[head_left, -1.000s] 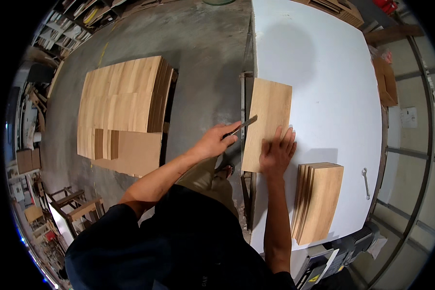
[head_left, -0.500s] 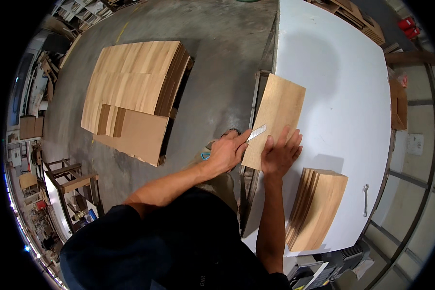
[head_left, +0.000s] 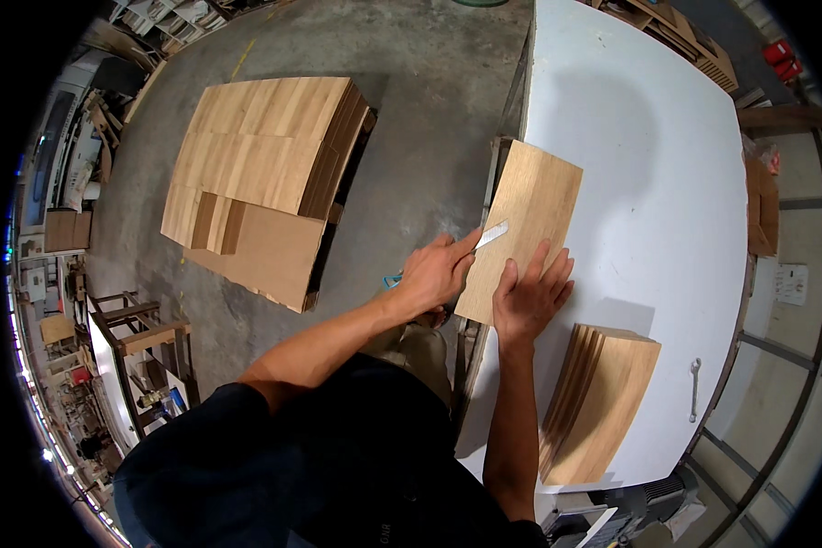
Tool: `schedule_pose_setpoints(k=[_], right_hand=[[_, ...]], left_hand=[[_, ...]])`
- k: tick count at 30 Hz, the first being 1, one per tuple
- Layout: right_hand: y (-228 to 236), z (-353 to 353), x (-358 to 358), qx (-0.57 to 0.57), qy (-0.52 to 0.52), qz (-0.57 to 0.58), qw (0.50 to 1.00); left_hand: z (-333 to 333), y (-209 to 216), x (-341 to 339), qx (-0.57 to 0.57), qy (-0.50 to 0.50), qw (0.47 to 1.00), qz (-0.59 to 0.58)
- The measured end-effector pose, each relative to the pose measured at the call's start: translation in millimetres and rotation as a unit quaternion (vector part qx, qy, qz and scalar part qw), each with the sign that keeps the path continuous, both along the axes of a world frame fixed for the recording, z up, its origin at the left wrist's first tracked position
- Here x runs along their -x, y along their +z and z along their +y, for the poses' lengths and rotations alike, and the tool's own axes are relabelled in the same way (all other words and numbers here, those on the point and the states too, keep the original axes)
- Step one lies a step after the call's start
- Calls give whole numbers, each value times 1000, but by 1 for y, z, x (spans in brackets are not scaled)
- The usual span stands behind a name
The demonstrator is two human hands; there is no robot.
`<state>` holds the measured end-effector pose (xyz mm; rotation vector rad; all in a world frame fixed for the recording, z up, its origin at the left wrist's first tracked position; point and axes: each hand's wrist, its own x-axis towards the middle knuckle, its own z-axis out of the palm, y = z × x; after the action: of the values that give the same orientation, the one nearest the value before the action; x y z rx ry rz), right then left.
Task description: The person moves rectangular wood pieces from a table to a wooden structure, fitting them into slots and aligning them by hand, then uses a utility knife to score the surface of one piece before moving it back to the table.
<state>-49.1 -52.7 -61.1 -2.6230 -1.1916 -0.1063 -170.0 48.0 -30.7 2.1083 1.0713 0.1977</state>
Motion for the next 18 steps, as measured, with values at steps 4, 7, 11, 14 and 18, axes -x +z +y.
schedule_pose_setpoints(k=[4,7,11,14,18], right_hand=[[0,-1,-1,-1,3,0,1000],[0,-1,0,-3,3,-3,1000],[1,-1,-1,-13,9,-9,1000],[3,-1,-2,-22,14,-14,1000],[3,-1,-1,-37,23,-17,999]], left_hand=[[9,-3,-7,-8,-5,1000,-15],[18,-7,-14,-10,0,1000,-14],[32,-13,-25,-24,-3,999,-25],[43,-16,-34,-35,-3,999,-35],[58,-20,-42,-52,-5,996,-68]])
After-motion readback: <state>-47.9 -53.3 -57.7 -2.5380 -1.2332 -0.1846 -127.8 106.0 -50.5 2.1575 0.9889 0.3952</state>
